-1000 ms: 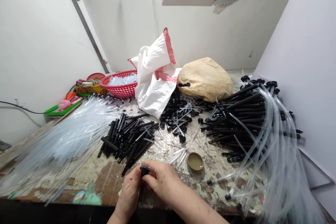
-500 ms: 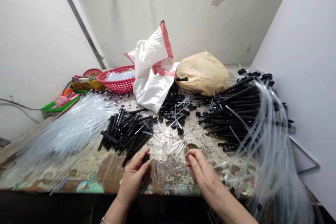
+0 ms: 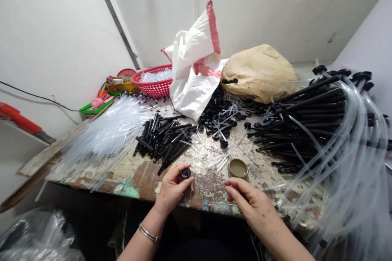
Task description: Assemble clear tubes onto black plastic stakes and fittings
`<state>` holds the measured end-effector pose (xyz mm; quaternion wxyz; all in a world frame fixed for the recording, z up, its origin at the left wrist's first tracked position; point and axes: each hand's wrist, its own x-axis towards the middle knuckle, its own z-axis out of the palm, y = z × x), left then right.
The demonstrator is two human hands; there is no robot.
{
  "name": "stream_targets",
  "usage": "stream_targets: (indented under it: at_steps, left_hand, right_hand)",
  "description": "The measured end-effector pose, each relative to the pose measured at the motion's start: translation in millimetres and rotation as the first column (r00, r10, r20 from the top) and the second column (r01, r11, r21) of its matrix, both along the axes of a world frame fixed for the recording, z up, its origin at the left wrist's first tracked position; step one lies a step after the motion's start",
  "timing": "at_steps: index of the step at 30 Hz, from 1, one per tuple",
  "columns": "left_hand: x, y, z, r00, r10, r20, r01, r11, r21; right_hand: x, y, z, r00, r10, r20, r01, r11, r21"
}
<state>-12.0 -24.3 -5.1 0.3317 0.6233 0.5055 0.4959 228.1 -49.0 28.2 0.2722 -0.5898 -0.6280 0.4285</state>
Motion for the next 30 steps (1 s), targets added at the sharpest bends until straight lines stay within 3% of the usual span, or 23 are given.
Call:
stream_targets:
  at_steps: [7, 12, 16, 22, 26, 30]
  left_hand:
    - [0.3, 0.0, -2.4, 1.0, -0.012, 0.026, 0.012, 1.0, -0.012]
    - [0.3, 0.8, 0.9, 0.999, -0.045, 0.01, 0.045, 0.999, -0.03]
    - [0.6, 0.7, 2.5, 0.999, -0.044, -0.001, 0.044, 0.998, -0.035]
    - [1.4, 1.5, 1.9, 0.998, -0.05, -0.03, 0.048, 0.998, -0.05]
    - [0.4, 2.6, 1.5, 0.998, -0.058, -0.026, 0.057, 0.997, -0.053]
    - [-2.0, 1.8, 0.4, 0.995, -0.103, 0.001, 0.103, 0.992, -0.075]
  right_hand:
    - [0.2, -4.1, 7.6, 0.999, -0.009, 0.042, 0.003, 0.988, 0.153]
    - [27.9, 11.5, 26.6, 0.996, -0.045, 0.074, 0.021, 0.953, 0.301]
    - [44.8, 27.5, 25.8, 0.986, -0.067, 0.155, 0.0, 0.919, 0.394]
    - [50.9, 45.3, 12.4, 0.904, -0.032, 0.427, -0.143, 0.917, 0.373]
    - [48.7, 51.3, 14.1, 0.791, 0.027, 0.611, -0.256, 0.922, 0.29]
    - [43.4, 52.7, 16.3, 0.734, 0.005, 0.679, -0.266, 0.922, 0.28]
